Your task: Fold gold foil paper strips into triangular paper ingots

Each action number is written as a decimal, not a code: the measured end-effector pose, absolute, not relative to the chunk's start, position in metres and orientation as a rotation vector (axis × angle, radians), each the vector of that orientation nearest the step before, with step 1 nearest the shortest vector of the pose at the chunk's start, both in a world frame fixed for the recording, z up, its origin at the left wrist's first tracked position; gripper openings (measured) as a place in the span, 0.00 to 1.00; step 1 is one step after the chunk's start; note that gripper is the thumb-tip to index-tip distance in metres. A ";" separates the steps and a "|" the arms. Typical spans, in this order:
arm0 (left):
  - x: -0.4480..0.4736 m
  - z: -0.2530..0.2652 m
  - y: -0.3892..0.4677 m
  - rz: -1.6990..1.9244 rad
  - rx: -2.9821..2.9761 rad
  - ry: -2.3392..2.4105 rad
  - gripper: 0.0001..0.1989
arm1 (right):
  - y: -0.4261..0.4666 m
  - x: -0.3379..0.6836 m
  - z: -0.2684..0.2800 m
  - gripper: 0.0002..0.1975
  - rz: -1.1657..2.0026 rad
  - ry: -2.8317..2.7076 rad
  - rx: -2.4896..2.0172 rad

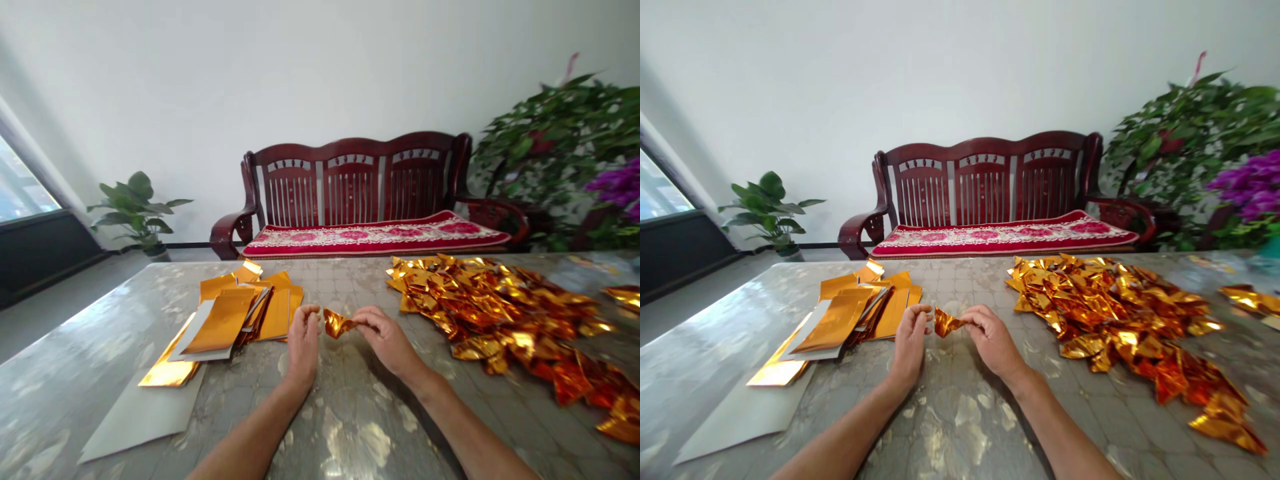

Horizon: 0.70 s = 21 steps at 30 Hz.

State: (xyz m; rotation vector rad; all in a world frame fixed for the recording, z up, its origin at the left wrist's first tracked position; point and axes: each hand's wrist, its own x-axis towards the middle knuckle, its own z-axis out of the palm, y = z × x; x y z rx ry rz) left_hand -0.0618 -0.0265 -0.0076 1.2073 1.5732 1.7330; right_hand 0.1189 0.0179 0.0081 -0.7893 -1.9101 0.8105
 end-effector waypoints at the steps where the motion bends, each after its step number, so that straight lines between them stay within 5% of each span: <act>1: -0.063 -0.006 -0.028 1.758 1.336 1.621 0.11 | 0.017 0.119 0.008 0.09 0.810 -1.942 -0.772; 10: -0.052 0.019 -0.050 1.481 2.282 1.854 0.04 | 0.007 0.121 0.017 0.11 0.746 -2.108 -0.719; 21: -0.048 0.010 -0.043 1.559 1.819 1.760 0.06 | 0.004 0.107 0.012 0.11 0.762 -1.778 -0.981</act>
